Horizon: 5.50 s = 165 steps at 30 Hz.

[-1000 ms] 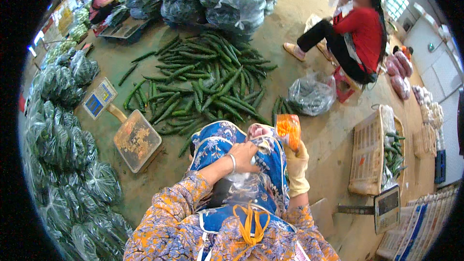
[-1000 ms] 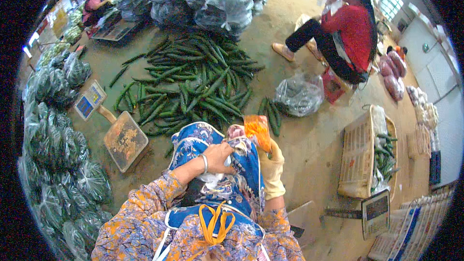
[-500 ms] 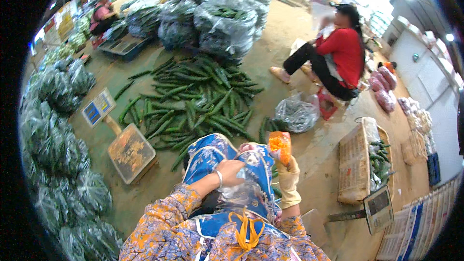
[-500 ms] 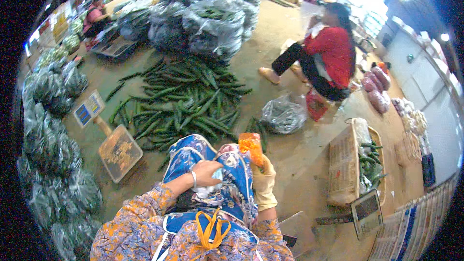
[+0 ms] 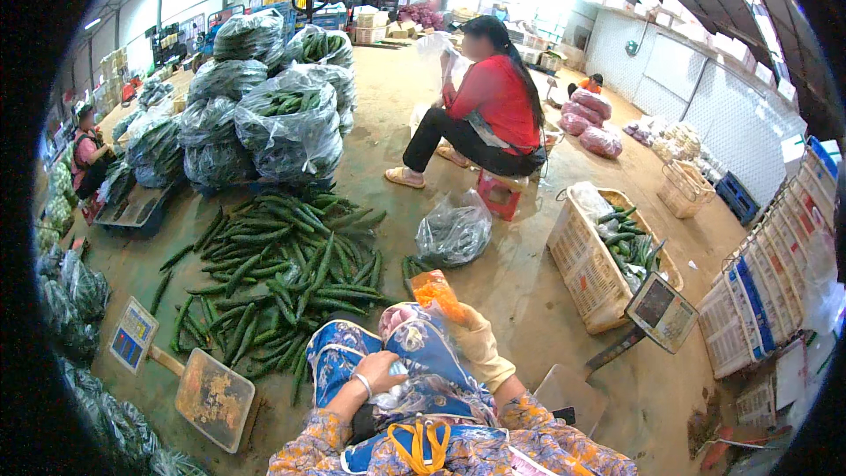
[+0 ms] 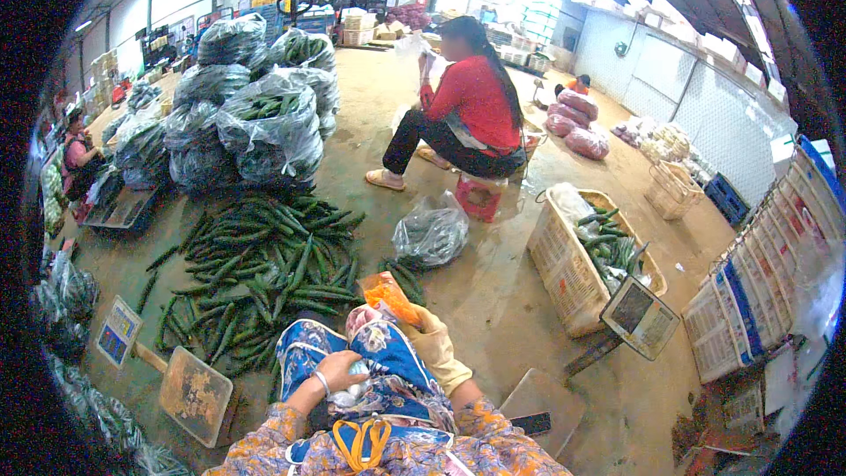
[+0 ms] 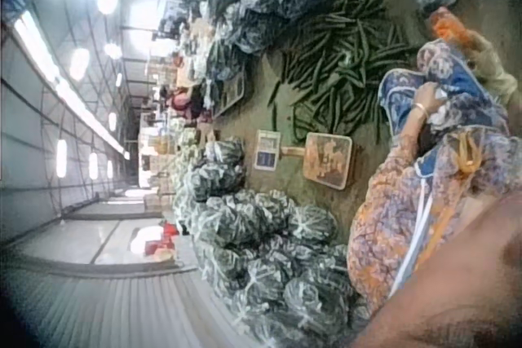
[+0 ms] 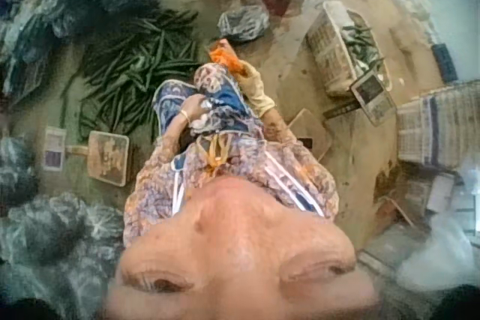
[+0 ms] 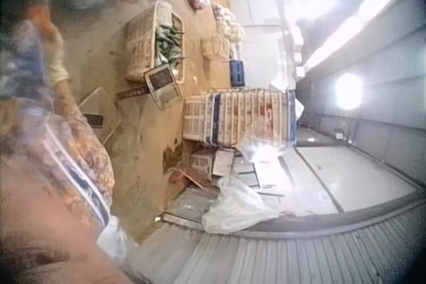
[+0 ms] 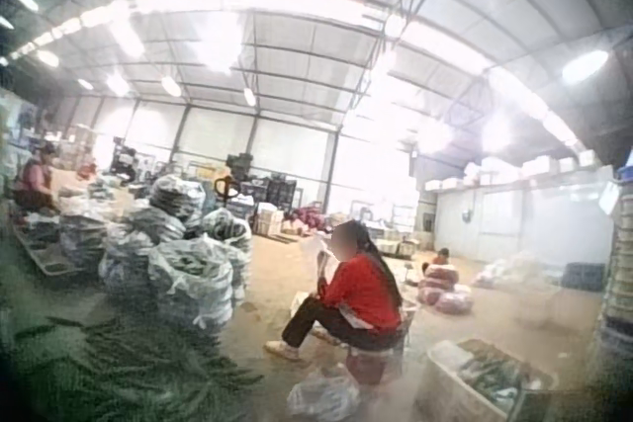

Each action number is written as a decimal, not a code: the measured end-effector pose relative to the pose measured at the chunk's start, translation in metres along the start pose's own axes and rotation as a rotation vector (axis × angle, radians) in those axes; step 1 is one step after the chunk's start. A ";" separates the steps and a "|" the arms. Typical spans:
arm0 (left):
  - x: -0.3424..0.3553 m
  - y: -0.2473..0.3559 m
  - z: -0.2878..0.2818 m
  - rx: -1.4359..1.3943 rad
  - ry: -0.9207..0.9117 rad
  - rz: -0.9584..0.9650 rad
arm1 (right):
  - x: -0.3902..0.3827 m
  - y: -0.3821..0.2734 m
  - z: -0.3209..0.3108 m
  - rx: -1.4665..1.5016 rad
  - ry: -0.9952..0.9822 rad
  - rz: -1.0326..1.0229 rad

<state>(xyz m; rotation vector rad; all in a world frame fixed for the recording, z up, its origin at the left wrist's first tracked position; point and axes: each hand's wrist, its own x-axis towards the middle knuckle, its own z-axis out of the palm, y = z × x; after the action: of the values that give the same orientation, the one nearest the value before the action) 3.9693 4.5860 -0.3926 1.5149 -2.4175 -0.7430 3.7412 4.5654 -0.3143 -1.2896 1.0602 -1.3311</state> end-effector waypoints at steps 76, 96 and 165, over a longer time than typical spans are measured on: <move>-0.040 0.024 -0.112 0.160 0.823 -0.315 | 0.047 0.103 0.120 -0.413 -0.338 -0.153; -0.045 0.025 -0.125 0.275 0.772 -0.325 | 0.045 0.099 0.120 -0.389 -0.333 -0.189; 0.034 0.096 -0.299 -0.116 1.118 0.452 | 0.048 0.123 0.102 -0.293 -0.324 -0.160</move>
<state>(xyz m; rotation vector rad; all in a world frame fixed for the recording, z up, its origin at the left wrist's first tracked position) 4.0023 4.4969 -0.0916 0.8698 -1.6647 0.0897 3.8525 4.5024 -0.4221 -1.7732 0.9606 -1.0574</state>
